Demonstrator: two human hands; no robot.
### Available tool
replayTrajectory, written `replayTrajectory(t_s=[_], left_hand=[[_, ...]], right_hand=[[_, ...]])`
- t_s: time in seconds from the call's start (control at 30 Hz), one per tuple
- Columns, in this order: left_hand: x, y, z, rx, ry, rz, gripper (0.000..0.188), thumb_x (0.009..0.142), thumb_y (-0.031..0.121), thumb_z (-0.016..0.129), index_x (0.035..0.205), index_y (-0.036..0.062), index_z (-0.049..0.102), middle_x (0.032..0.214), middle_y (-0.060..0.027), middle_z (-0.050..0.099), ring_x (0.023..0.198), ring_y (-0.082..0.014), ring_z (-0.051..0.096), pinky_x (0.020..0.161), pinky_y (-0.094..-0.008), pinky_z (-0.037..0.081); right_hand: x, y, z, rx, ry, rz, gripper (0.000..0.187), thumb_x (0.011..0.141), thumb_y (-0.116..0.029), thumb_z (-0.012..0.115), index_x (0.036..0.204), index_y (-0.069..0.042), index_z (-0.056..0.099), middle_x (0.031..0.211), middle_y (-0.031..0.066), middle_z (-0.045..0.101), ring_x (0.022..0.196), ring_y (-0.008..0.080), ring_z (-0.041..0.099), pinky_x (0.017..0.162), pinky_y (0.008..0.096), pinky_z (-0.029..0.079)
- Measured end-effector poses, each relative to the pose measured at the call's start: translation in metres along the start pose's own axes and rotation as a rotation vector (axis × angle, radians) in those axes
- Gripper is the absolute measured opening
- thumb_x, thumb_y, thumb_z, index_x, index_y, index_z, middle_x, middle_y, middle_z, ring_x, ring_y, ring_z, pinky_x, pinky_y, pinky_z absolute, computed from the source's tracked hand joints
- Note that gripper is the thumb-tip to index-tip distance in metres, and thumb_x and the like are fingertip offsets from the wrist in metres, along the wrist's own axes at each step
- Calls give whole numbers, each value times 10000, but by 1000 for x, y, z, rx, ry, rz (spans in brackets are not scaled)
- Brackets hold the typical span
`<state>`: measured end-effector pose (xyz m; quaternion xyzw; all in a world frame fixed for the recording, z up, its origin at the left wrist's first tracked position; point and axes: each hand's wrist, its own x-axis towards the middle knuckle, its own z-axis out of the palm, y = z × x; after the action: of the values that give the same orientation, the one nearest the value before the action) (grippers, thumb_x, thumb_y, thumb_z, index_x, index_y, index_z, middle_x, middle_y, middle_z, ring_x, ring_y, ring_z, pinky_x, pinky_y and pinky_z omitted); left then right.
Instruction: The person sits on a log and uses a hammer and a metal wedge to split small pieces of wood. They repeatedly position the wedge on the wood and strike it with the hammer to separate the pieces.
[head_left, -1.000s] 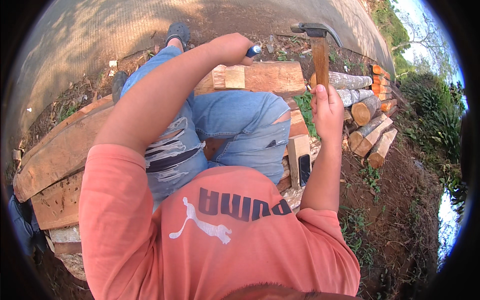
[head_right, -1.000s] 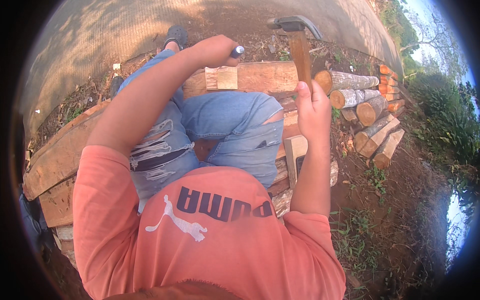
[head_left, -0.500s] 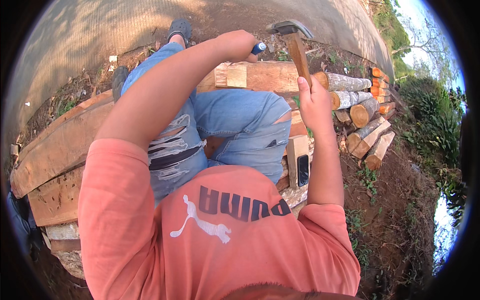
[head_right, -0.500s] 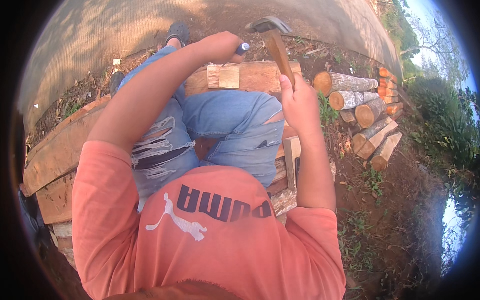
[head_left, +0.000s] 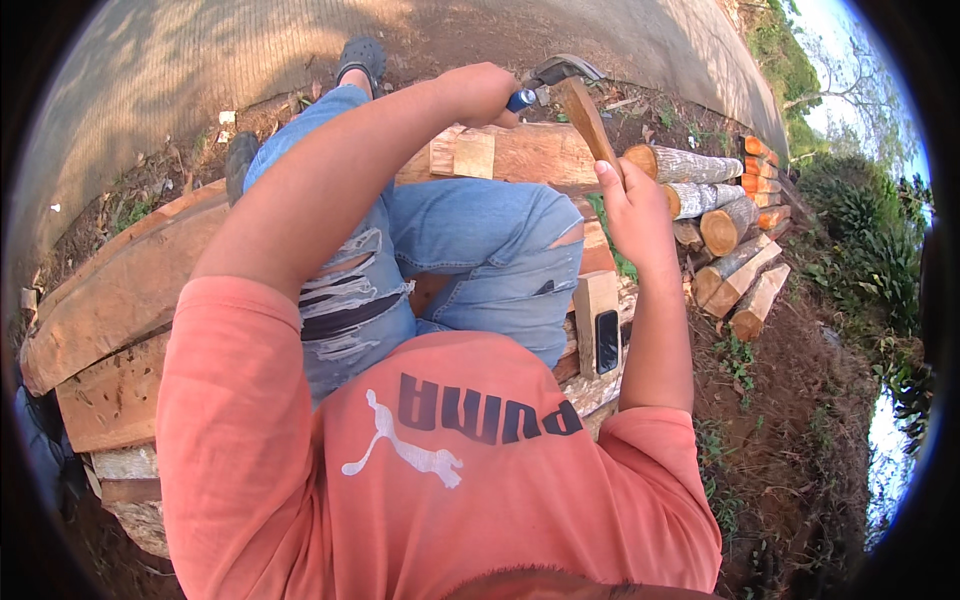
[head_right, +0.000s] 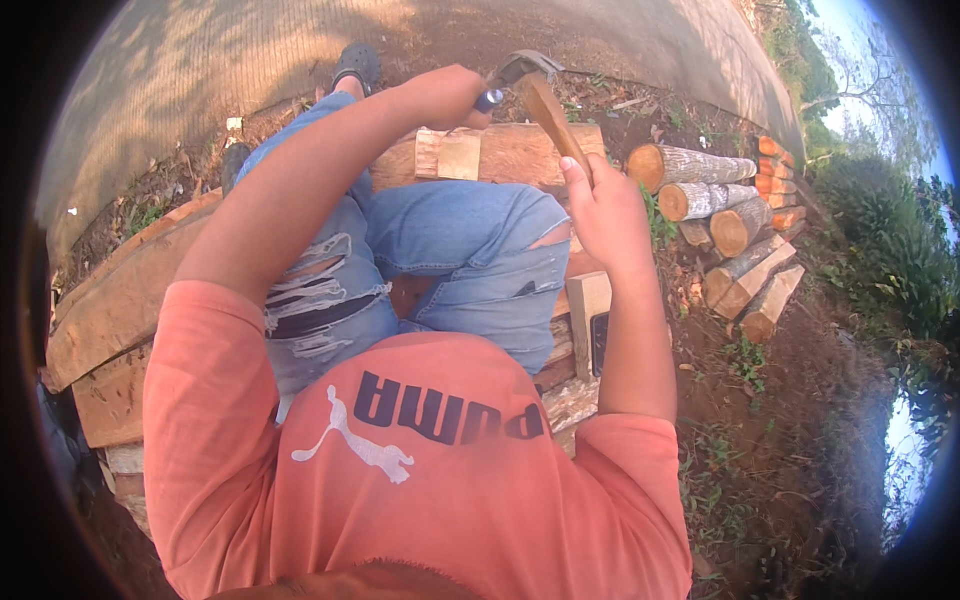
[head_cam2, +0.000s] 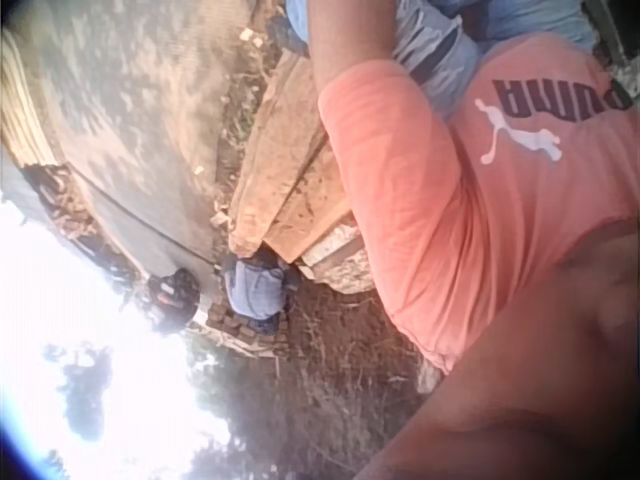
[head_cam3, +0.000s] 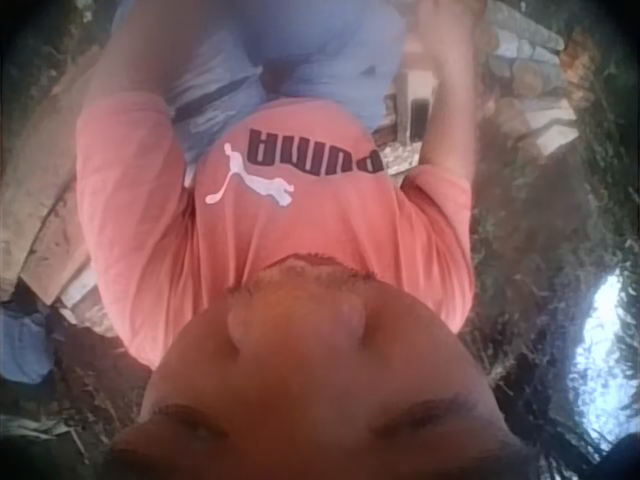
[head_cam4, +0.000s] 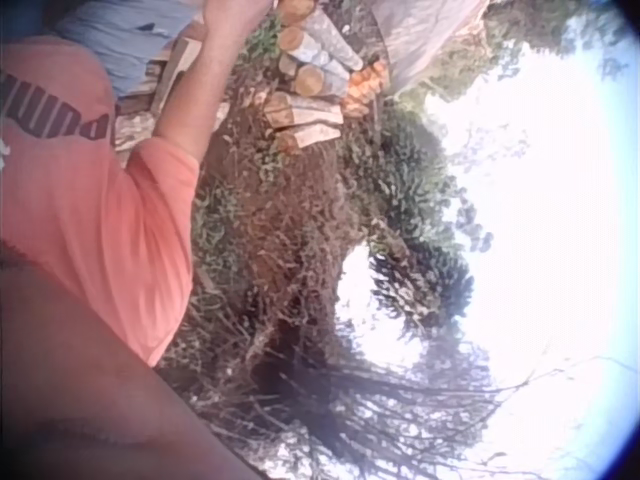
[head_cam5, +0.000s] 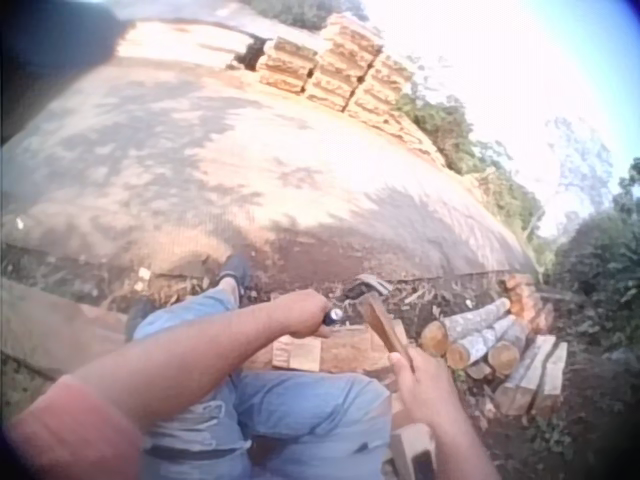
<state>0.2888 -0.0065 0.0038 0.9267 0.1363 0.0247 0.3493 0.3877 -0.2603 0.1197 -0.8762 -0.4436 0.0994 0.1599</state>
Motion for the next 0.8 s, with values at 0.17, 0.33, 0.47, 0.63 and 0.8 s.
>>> replayTrajectory(t_s=[0.17,0.33,0.47,0.63,0.8], left_hand=[[7,-7,7,17,-28,-5,248,905,279,716,1000,50,730,869,-183,748,790,-363,729,769,-486,567],[6,-3,10,30,-11,24,256,917,291,720,1048,71,738,887,-181,757,837,-360,740,798,-503,567],[2,-1,6,42,-22,11,256,922,294,716,1063,82,745,893,-174,760,882,-365,745,818,-499,573],[5,-4,3,12,-32,-14,289,905,318,730,1068,81,756,901,-170,767,869,-371,743,816,-492,576],[6,-10,5,-10,9,7,286,882,328,746,1022,80,768,893,-170,759,876,-372,735,816,-490,569]], right_hand=[[8,13,10,6,-5,-41,403,1102,-383,579,1003,0,658,772,206,670,739,369,683,693,466,507],[4,22,22,166,80,-91,395,1100,-384,586,984,-10,642,752,193,657,720,371,670,683,463,504],[0,30,11,45,-8,-49,381,1106,-376,579,1056,-5,654,790,206,667,736,394,670,686,462,504],[-12,25,3,-52,-7,-55,365,1101,-362,588,1062,-5,649,783,211,662,729,410,662,676,464,501],[-7,40,9,-28,76,-125,349,1088,-356,606,1013,-16,635,773,210,671,757,450,661,669,497,492]])
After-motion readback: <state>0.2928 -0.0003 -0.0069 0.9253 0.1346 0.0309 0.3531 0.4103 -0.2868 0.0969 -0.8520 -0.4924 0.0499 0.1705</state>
